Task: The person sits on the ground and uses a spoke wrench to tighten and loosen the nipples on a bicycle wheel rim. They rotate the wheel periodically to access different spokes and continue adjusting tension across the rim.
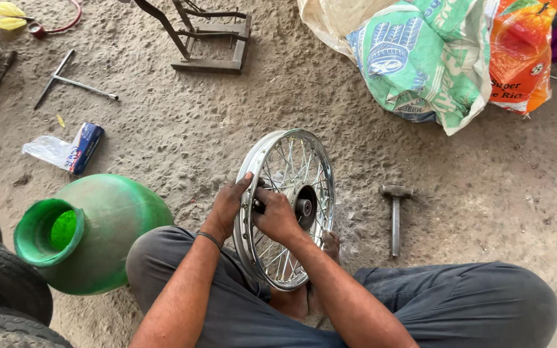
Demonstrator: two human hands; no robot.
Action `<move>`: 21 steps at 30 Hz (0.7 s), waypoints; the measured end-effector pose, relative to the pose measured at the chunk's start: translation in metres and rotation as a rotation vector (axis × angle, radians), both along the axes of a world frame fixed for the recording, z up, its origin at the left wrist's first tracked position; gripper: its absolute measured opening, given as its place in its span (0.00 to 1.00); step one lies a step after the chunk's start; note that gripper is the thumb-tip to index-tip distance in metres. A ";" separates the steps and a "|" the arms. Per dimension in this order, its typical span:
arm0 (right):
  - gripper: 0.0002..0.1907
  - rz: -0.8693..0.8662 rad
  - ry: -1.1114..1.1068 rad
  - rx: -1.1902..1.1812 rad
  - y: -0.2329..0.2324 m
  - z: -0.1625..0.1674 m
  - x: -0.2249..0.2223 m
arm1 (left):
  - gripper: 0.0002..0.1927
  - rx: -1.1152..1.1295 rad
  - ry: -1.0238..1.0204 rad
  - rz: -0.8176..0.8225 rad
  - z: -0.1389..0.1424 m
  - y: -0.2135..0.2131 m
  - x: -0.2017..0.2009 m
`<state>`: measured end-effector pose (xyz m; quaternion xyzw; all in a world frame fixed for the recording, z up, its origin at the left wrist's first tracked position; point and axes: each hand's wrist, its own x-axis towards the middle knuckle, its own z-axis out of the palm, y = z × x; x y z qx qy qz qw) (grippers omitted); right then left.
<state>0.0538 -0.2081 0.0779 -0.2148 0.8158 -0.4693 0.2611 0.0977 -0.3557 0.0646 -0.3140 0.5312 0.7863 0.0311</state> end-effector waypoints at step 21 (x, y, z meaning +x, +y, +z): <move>0.11 -0.015 0.139 -0.089 0.003 -0.007 -0.002 | 0.31 -0.025 0.003 0.005 0.004 0.002 -0.001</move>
